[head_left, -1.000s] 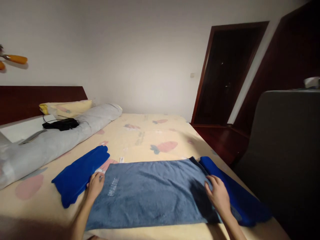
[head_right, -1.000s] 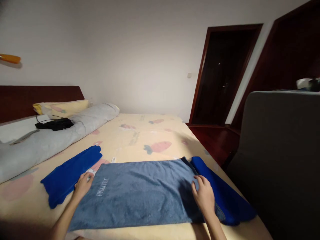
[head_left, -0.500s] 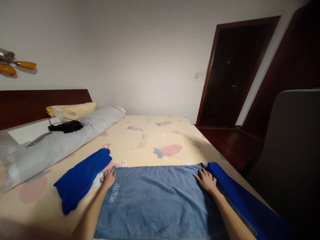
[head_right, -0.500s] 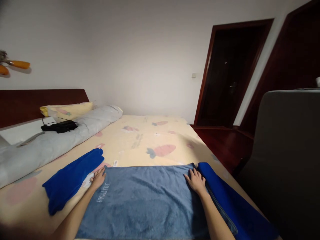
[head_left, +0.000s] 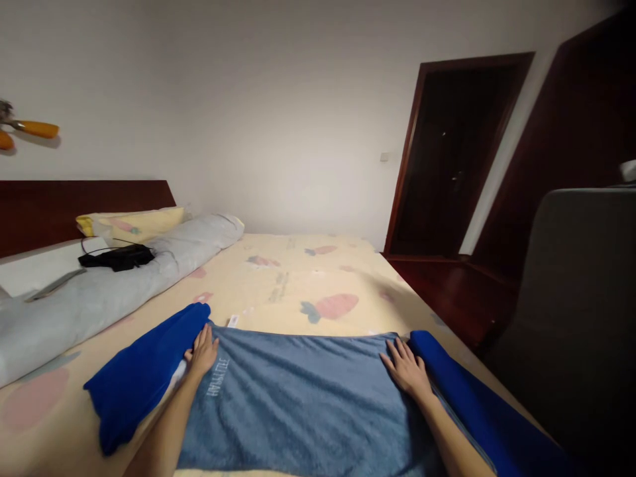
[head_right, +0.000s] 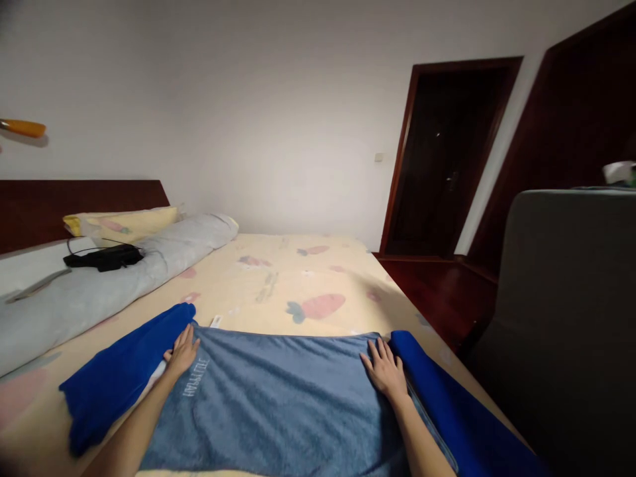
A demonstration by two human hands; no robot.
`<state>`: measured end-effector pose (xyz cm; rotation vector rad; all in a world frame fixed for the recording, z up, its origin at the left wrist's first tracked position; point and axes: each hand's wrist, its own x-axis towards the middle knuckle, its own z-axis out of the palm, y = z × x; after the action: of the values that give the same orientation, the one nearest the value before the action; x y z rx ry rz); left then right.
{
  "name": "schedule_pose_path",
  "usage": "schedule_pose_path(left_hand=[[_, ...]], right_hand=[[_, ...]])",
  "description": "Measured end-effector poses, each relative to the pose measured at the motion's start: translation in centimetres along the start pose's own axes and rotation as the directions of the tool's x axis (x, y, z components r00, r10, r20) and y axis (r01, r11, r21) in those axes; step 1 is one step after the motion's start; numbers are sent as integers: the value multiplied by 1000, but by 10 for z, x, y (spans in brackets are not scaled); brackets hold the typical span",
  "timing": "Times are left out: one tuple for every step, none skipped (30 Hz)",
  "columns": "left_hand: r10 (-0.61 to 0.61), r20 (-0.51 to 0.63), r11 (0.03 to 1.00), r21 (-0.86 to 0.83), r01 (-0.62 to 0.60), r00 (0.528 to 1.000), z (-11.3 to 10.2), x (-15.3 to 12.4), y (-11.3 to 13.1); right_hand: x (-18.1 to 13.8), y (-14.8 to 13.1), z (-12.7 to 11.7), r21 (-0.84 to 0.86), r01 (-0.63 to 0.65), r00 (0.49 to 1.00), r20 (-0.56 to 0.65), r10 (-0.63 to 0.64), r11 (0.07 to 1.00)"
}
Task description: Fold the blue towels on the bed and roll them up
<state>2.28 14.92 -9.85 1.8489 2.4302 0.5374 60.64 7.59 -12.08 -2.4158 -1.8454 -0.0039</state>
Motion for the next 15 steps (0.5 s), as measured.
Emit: schedule_pose_path(left_hand=[[-20, 20, 1000, 9, 20, 1000, 0, -5, 2], [-39, 32, 999, 31, 38, 999, 1, -11, 4], [-50, 26, 997, 64, 48, 998, 1, -20, 5], [-43, 3, 993, 106, 43, 999, 2, -31, 7], [-14, -32, 988, 152, 18, 999, 2, -43, 7], [35, -72, 981, 195, -20, 997, 2, -57, 5], [101, -106, 971, 229, -74, 989, 3, -72, 1], [174, -123, 959, 246, -140, 977, 4, -89, -5], [237, -126, 947, 251, -200, 963, 6, -105, -13], [299, -112, 933, 245, -265, 948, 8, -121, -23], [335, -93, 924, 229, -307, 938, 10, -136, -34], [345, -74, 923, 210, -323, 936, 12, -149, -45], [343, -60, 926, 192, -326, 937, 14, -161, -56], [326, -55, 933, 176, -313, 944, 14, -170, -65], [299, -64, 944, 162, -286, 952, 14, -177, -73]], right_hand=[[1, -2, 0, -1, -27, 1000, 13, 27, 1000], [1, -3, 0, -5, -57, 998, 20, 57, 998], [1, -5, 0, -10, -82, 997, 8, 82, 997], [-1, -7, 1, -14, -98, 995, -28, 98, 995], [-4, -8, 3, -14, -102, 992, -80, 101, 995], [-8, -7, 5, -8, -93, 986, -138, 91, 996], [-15, -6, 9, 5, -66, 979, -195, 66, 998], [-24, -3, 13, 25, -21, 969, -244, 27, 999], [-36, 2, 19, 53, 36, 961, -275, -20, 998], [-49, 8, 24, 85, 89, 956, -288, -61, 992], [-64, 15, 30, 119, 133, 953, -289, -94, 984], [-80, 23, 34, 152, 166, 952, -282, -118, 974], [-96, 32, 38, 181, 191, 952, -274, -137, 965], [-112, 41, 41, 206, 212, 951, -269, -153, 955], [-127, 50, 42, 229, 223, 948, -277, -156, 948]])
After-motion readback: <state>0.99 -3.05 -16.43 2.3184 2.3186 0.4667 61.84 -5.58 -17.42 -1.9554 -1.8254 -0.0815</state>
